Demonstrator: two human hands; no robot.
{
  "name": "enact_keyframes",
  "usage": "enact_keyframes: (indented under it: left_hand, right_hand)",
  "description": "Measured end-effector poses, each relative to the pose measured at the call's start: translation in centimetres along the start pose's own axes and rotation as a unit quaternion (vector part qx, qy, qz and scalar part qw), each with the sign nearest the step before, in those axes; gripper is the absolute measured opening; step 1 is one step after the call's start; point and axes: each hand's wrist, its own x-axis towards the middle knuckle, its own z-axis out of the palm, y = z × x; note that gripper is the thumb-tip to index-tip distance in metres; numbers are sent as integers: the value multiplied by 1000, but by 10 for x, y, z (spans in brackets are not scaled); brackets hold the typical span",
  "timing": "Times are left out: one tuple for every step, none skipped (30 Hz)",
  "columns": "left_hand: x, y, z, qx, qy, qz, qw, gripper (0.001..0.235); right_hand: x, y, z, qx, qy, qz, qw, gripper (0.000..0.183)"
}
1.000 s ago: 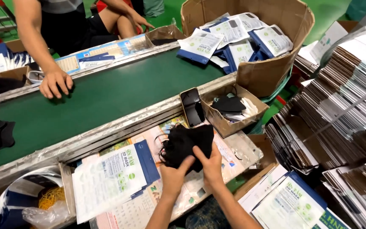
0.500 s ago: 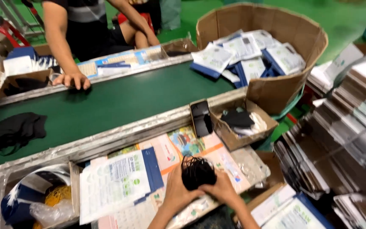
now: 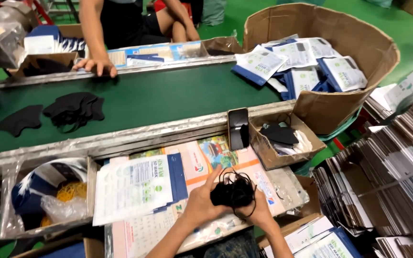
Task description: Manually packing fabric face masks into individual plastic sleeves on an assembly line.
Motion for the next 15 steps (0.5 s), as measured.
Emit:
enact_keyframes:
  left_hand:
    - [3, -3, 1, 0, 2, -5, 1000, 117]
    - [0, -5, 4, 8, -42, -13, 999, 116]
    - [-3, -9, 6, 15, -85, -20, 996, 115]
    - [-3, -3, 4, 10, -85, -35, 996, 115]
    - [-3, 2, 0, 2, -88, -16, 996, 114]
    - [-2, 7, -4, -5, -88, 2, 996, 113]
    - [0, 5, -3, -10, -84, -14, 996, 113]
    - [-4, 3, 0, -7, -73, 24, 997, 112]
    - [-8, 1, 3, -3, -61, 61, 996, 111]
    - [-12, -2, 8, -9, -61, 47, 997, 111]
    - [-15, -3, 12, 34, -126, 15, 991, 101]
    - [-8, -6, 13, 81, -188, -7, 979, 93]
    - [-7, -2, 9, 79, -185, -13, 979, 93]
    - [-7, 2, 5, 62, -219, -3, 974, 93]
    - [-6, 6, 2, 44, -253, 8, 967, 93]
  right_hand:
    - [7, 2, 3, 1, -5, 3, 1000, 68]
    - [7, 5, 8, -50, -38, -50, 997, 81]
    - [7, 10, 12, -99, -72, -103, 987, 95]
    - [5, 15, 9, -98, -84, -92, 987, 95]
    - [4, 22, 6, -38, -84, -52, 994, 105]
    - [4, 28, 5, 22, -86, -12, 996, 115]
    - [11, 38, 6, 22, -99, -1, 995, 115]
    - [9, 50, 10, 15, -119, -62, 991, 106]
    - [8, 62, 13, 9, -138, -123, 983, 98]
    - [2, 44, 12, 12, -147, -111, 983, 98]
    - [-3, 25, 11, 48, -149, -87, 984, 113]
    - [5, 4, 9, 82, -148, -72, 983, 128]
    - [5, 0, 8, 82, -153, -70, 982, 128]
    - [3, -4, 7, 12, -140, -118, 983, 129]
    - [2, -8, 6, -59, -125, -166, 976, 130]
